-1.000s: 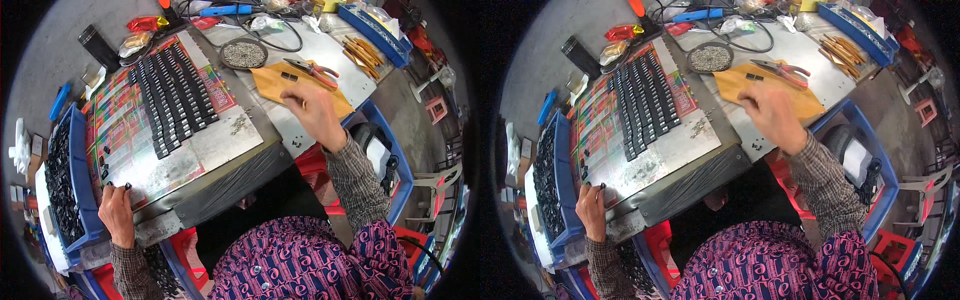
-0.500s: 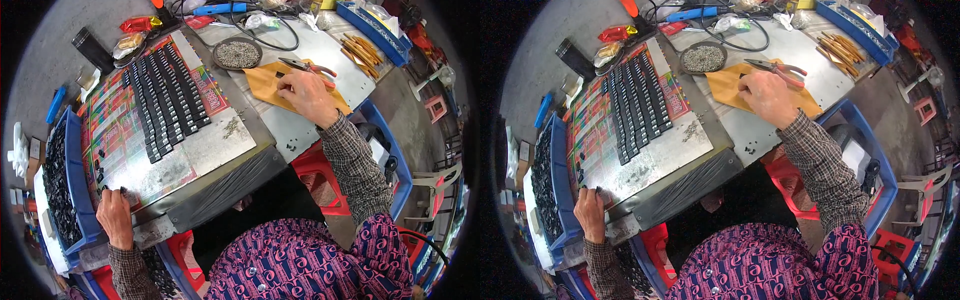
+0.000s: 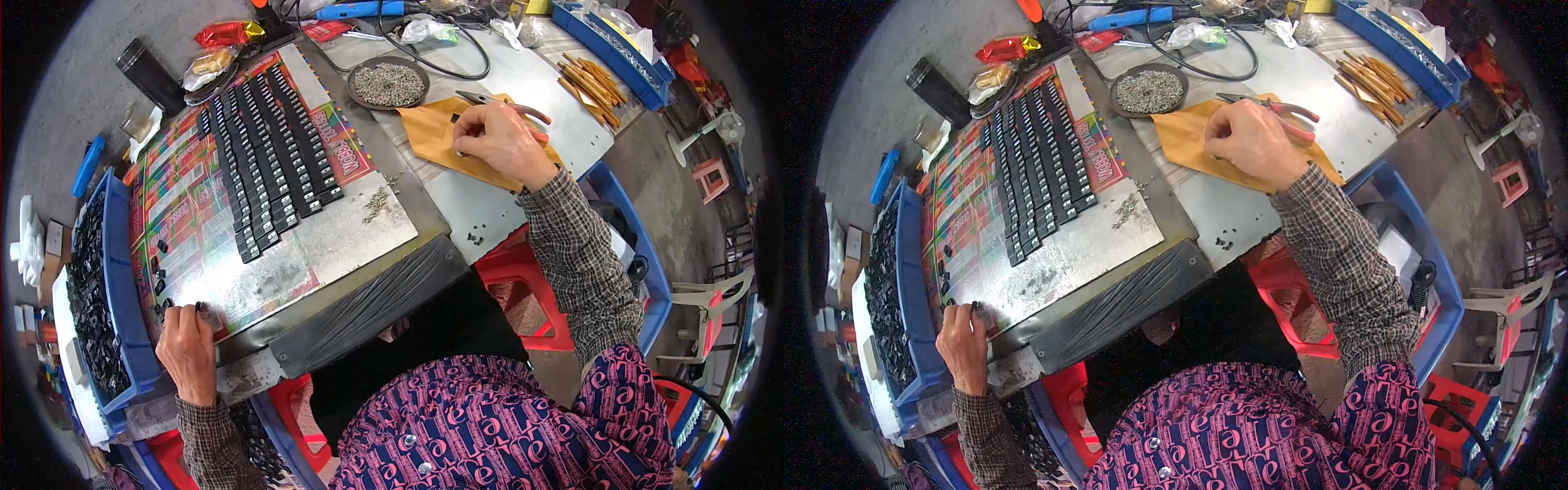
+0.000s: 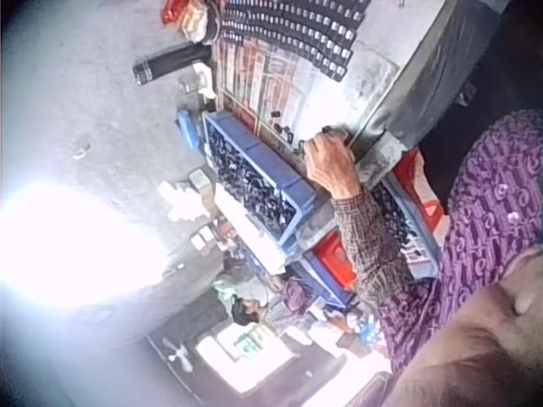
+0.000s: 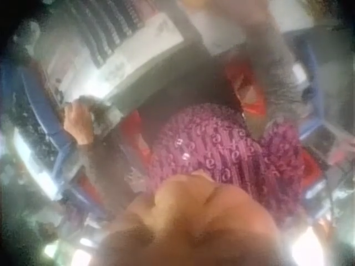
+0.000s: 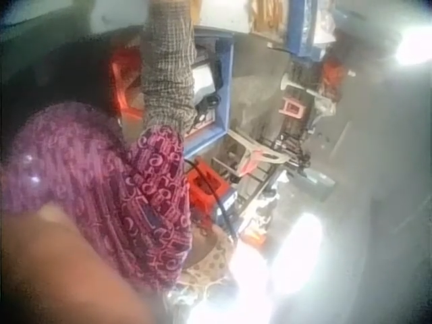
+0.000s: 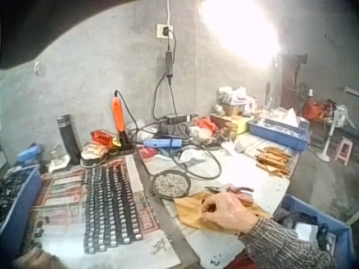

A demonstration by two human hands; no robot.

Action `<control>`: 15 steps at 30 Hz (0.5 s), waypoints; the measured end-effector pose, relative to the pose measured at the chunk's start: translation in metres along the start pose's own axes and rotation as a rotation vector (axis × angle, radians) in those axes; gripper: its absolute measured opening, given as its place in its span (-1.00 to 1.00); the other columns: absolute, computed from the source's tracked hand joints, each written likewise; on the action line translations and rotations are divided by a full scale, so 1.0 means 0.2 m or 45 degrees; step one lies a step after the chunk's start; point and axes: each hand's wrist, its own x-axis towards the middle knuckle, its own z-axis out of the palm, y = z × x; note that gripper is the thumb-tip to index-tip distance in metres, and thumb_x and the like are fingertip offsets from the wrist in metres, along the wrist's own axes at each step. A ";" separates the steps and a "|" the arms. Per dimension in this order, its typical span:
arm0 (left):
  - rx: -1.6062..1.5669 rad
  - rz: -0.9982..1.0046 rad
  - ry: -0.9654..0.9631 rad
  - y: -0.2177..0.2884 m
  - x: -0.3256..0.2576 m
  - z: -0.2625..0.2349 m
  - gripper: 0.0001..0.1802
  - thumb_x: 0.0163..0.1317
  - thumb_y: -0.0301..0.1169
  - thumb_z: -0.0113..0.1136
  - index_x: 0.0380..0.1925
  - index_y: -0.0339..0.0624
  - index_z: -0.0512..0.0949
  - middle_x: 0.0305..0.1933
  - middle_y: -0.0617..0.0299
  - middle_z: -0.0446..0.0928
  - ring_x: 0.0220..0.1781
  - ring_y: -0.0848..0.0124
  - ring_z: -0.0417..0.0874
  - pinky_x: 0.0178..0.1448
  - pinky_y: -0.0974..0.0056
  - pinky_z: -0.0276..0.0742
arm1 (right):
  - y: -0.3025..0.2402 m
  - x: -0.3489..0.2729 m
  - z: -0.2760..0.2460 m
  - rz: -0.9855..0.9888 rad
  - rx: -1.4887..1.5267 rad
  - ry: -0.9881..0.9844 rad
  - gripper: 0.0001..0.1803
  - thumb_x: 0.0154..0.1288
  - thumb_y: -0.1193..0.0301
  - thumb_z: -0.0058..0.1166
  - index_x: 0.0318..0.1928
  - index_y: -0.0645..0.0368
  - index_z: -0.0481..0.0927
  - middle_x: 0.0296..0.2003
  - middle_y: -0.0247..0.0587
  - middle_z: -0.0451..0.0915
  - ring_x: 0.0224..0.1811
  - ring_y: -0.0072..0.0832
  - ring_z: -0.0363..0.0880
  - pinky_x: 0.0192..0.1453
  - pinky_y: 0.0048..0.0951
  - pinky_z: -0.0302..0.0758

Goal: Assembling small black plastic components into organizational trays.

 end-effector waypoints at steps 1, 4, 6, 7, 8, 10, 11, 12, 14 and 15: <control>-0.041 -0.042 0.000 0.01 -0.01 -0.01 -0.87 0.14 -0.55 0.11 -0.28 -0.26 0.51 -0.32 0.03 0.45 -0.35 0.05 0.57 -0.31 0.07 0.47 | -0.01 0.00 -0.01 0.068 0.133 -0.028 -0.84 0.08 0.46 0.18 -0.41 0.35 0.61 -0.51 -0.29 0.59 -0.47 -0.59 0.54 -0.33 -0.55 0.48; -0.162 -0.073 0.025 0.03 -0.02 -0.01 -0.88 0.15 -0.56 0.11 -0.28 -0.27 0.50 -0.33 0.00 0.45 -0.36 0.03 0.57 -0.33 0.06 0.45 | -0.01 0.00 -0.03 0.174 0.311 -0.070 -0.84 0.10 0.46 0.17 -0.41 0.36 0.63 -0.49 -0.30 0.61 -0.47 -0.63 0.53 -0.34 -0.59 0.48; -0.220 -0.076 0.048 0.05 -0.03 -0.04 -0.89 0.15 -0.57 0.12 -0.29 -0.28 0.50 -0.33 -0.02 0.46 -0.36 0.02 0.56 -0.35 0.06 0.44 | 0.00 0.00 -0.02 0.194 0.374 -0.094 -0.83 0.11 0.46 0.18 -0.41 0.36 0.64 -0.50 -0.30 0.62 -0.47 -0.65 0.54 -0.34 -0.61 0.48; -0.314 -0.091 0.040 0.06 -0.04 -0.06 -0.89 0.14 -0.59 0.13 -0.30 -0.30 0.50 -0.34 -0.02 0.47 -0.37 0.03 0.56 -0.35 0.08 0.44 | 0.01 0.01 0.00 0.160 0.350 -0.065 -0.83 0.11 0.45 0.18 -0.40 0.37 0.64 -0.51 -0.28 0.62 -0.48 -0.62 0.54 -0.34 -0.59 0.49; -0.412 -0.102 0.031 0.07 -0.04 -0.08 -0.90 0.13 -0.60 0.15 -0.32 -0.32 0.50 -0.35 -0.02 0.48 -0.37 0.04 0.56 -0.36 0.10 0.44 | 0.03 0.01 0.01 0.131 0.322 -0.034 -0.82 0.10 0.45 0.18 -0.40 0.37 0.64 -0.53 -0.26 0.62 -0.49 -0.60 0.55 -0.34 -0.57 0.49; -0.474 -0.134 -0.001 0.10 -0.05 -0.10 -0.90 0.12 -0.62 0.17 -0.33 -0.33 0.51 -0.36 -0.02 0.49 -0.38 0.06 0.56 -0.35 0.12 0.44 | 0.02 -0.01 0.04 0.035 0.174 0.063 -0.82 0.09 0.45 0.18 -0.40 0.36 0.65 -0.54 -0.23 0.62 -0.51 -0.56 0.56 -0.35 -0.53 0.49; -0.533 -0.166 -0.034 0.10 -0.05 -0.10 -0.90 0.11 -0.64 0.18 -0.34 -0.35 0.52 -0.37 -0.01 0.50 -0.39 0.09 0.56 -0.34 0.15 0.45 | 0.01 -0.01 0.05 -0.062 0.029 0.160 -0.82 0.08 0.44 0.18 -0.40 0.35 0.65 -0.56 -0.20 0.62 -0.52 -0.51 0.57 -0.35 -0.49 0.49; -0.536 -0.167 -0.034 0.10 -0.06 -0.09 -0.90 0.11 -0.64 0.18 -0.34 -0.35 0.52 -0.37 -0.01 0.50 -0.39 0.09 0.56 -0.34 0.15 0.45 | 0.00 -0.01 0.06 -0.062 0.026 0.159 -0.82 0.08 0.44 0.18 -0.40 0.35 0.65 -0.56 -0.20 0.62 -0.52 -0.51 0.57 -0.35 -0.49 0.49; -0.578 -0.079 0.078 0.09 -0.07 -0.07 -0.89 0.11 -0.66 0.19 -0.34 -0.36 0.54 -0.36 0.01 0.52 -0.40 0.14 0.58 -0.34 0.19 0.45 | -0.02 0.00 0.06 0.008 -0.086 0.137 -0.81 0.03 0.39 0.19 -0.43 0.30 0.67 -0.49 -0.03 0.63 -0.41 -0.19 0.64 -0.22 -0.28 0.54; -0.577 -0.082 0.079 0.09 -0.07 -0.08 -0.89 0.11 -0.66 0.19 -0.34 -0.36 0.54 -0.36 0.01 0.52 -0.40 0.14 0.58 -0.34 0.19 0.45 | -0.03 0.00 0.05 0.005 -0.086 0.136 -0.81 0.03 0.39 0.19 -0.43 0.30 0.67 -0.49 -0.03 0.63 -0.41 -0.19 0.64 -0.22 -0.28 0.54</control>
